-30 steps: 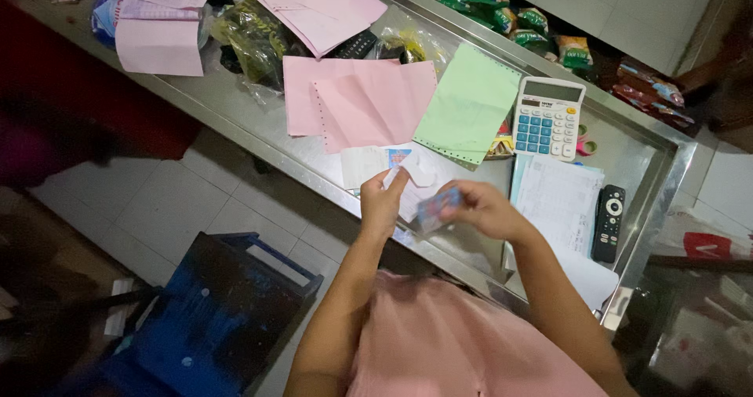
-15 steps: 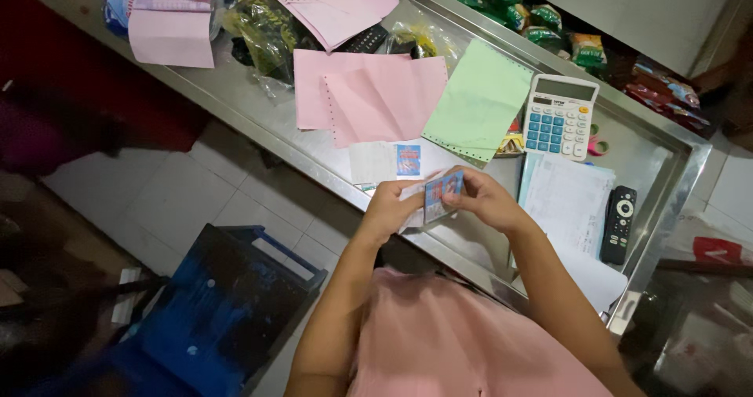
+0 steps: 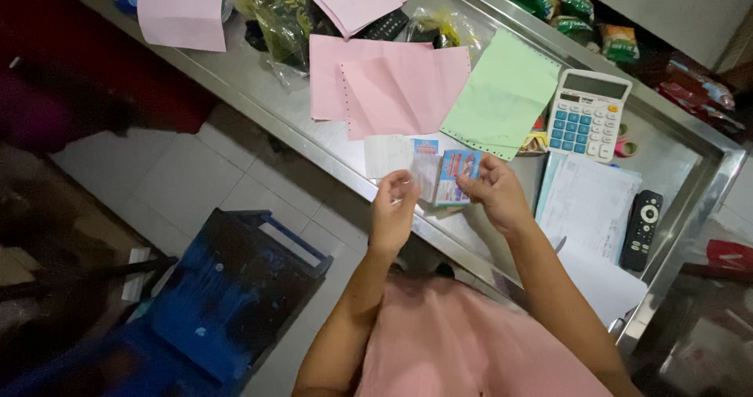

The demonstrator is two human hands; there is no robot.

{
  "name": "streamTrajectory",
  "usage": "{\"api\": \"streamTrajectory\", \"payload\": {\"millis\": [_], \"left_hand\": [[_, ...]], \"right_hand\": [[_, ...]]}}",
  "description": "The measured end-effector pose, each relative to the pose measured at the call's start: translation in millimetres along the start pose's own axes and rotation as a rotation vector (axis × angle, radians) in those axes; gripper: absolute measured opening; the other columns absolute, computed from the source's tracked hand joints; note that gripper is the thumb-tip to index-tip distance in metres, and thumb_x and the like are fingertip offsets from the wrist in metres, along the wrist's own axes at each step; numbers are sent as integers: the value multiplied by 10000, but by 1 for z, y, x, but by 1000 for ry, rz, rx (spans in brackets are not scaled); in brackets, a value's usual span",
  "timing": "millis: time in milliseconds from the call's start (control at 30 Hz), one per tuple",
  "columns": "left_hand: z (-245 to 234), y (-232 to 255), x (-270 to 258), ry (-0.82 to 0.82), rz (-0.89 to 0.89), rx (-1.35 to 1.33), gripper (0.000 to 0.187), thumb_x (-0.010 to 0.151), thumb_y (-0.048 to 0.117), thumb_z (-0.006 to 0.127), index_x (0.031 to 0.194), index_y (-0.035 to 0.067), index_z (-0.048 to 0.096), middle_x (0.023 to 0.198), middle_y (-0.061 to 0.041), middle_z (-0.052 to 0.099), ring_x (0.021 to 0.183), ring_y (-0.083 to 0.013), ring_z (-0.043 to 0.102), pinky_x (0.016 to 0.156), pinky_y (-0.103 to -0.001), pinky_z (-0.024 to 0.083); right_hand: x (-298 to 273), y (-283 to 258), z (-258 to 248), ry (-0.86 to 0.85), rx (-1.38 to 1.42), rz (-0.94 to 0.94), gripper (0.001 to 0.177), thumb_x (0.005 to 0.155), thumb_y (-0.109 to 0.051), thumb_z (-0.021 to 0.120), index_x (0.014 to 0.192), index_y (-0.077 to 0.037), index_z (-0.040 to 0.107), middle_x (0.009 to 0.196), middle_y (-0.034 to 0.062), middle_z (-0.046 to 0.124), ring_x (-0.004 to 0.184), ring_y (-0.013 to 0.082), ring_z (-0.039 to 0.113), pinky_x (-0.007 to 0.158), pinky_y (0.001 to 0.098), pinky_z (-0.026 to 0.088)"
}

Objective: The person organizes a cluttered counter by moving various items, including a remote control, calculator, and plastic containers. They then gather and sort through stacks of colored papers and receipts, placing them into piles.

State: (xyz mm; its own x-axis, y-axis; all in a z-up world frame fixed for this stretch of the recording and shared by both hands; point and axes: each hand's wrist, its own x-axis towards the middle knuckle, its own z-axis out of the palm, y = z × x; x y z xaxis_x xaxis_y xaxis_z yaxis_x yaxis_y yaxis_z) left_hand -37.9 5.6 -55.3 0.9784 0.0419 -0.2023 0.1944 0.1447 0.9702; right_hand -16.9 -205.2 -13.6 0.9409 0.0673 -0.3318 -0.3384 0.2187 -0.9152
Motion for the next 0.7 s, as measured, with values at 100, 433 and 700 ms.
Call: {"api": "streamTrajectory", "payload": {"millis": [100,433,700], "left_hand": [[5,-10,2,-114,-94,-189,397,1056,253,568,1356,-6,572,1265,-85,663,1149,-122,618,972,-262,501],[-8,-22,-2,-249,-408,-707,543,1058,448,412,1314,2,589,1145,-52,690,1011,-142,653,879,-320,535],[-36,-9,12,-74,-228,-601,326,1079,175,563,1329,-31,595,1199,-122,689,1033,-206,665,853,-324,562]], "right_hand": [[-1,6,6,-148,132,118,437,912,-88,713,1323,-23,578,1131,61,712,922,112,676,806,279,526],[-3,17,50,-204,59,162,410,958,-120,665,1344,-16,576,1190,50,696,1021,127,662,918,312,538],[18,37,76,-65,-418,-164,619,798,-135,812,1385,-89,618,1086,87,532,999,203,521,872,327,483]]}}
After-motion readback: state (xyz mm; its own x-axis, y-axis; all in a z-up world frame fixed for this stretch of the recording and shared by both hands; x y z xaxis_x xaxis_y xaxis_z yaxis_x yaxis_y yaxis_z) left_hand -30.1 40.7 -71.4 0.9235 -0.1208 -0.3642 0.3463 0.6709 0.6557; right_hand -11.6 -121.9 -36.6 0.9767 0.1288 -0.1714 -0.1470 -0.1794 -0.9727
